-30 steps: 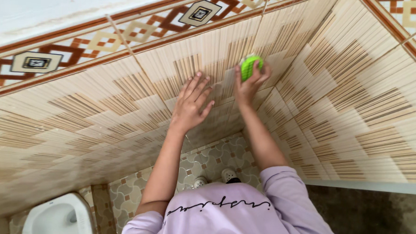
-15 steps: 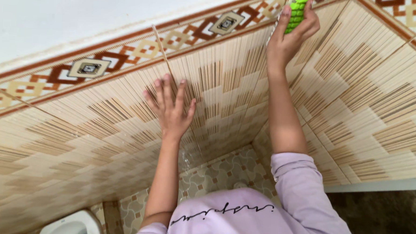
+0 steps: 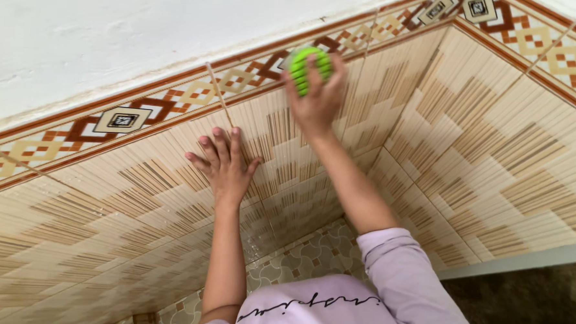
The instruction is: The person scrubs the tiled wall of a bathroom using a green scrubbing brush. They move the brush in circular and back-and-forth motions across the upper sections of the wall, occasionally using their left hand to steady themselves against the surface.
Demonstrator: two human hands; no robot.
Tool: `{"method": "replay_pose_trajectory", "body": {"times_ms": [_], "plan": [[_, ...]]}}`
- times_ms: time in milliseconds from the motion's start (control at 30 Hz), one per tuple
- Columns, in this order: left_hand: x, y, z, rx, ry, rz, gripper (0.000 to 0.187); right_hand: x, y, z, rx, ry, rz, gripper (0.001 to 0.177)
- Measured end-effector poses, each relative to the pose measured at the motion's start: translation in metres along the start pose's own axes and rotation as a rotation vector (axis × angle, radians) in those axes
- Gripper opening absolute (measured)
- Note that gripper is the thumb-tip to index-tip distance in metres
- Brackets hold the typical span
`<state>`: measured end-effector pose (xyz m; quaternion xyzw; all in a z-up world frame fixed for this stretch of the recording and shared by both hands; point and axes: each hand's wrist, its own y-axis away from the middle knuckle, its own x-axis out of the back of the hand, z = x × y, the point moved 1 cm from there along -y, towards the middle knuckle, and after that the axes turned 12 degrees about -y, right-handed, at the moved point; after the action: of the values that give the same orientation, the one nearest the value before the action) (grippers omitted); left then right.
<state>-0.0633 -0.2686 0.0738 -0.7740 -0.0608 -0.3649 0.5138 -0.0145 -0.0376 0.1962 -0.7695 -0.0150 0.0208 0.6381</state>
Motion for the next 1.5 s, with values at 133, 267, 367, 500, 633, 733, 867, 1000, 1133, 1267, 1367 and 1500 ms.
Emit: {"method": "replay_pose_trajectory", "body": {"times_ms": [133,267,367,500,633,733,867,1000,1133,1267,1367,1500], "plan": [[-0.006,-0.001,0.004,0.012,-0.014,0.036,0.129,0.008,0.005,0.007,0.229,0.005,-0.114,0.088],[-0.007,0.001,0.002,0.008,-0.032,0.04,0.131,0.007,-0.001,0.052,0.211,0.009,-0.115,0.086],[-0.009,0.0,0.003,0.004,-0.037,0.05,0.132,0.012,-0.009,0.085,0.059,-0.026,-0.114,0.079],[-0.009,0.002,0.002,0.004,-0.046,0.036,0.133,0.028,-0.033,0.138,-0.222,0.035,-0.039,0.063],[-0.011,0.003,0.004,0.013,-0.035,0.021,0.134,0.03,-0.043,0.165,-0.396,0.037,-0.036,0.056],[-0.011,0.003,0.004,0.013,-0.032,0.007,0.134,0.025,-0.038,0.153,-0.454,0.047,-0.019,0.059],[-0.008,0.004,0.004,0.007,-0.025,0.01,0.135,0.018,-0.035,0.123,-0.481,0.023,0.005,0.06],[-0.004,0.006,0.006,0.013,-0.025,-0.001,0.133,0.016,-0.032,0.099,-0.388,0.046,-0.003,0.059],[-0.005,0.006,0.006,0.016,-0.011,-0.028,0.13,0.009,-0.027,0.068,-0.274,0.007,-0.017,0.059],[-0.004,0.007,0.005,0.013,0.012,-0.032,0.127,0.005,-0.026,0.022,-0.12,-0.021,-0.034,0.071],[-0.004,0.007,0.005,0.012,0.004,-0.029,0.124,0.001,-0.021,-0.007,0.017,-0.053,-0.097,0.078],[-0.005,0.009,0.001,-0.004,-0.012,-0.023,0.121,0.006,-0.021,0.0,0.105,-0.053,-0.145,0.084]]}}
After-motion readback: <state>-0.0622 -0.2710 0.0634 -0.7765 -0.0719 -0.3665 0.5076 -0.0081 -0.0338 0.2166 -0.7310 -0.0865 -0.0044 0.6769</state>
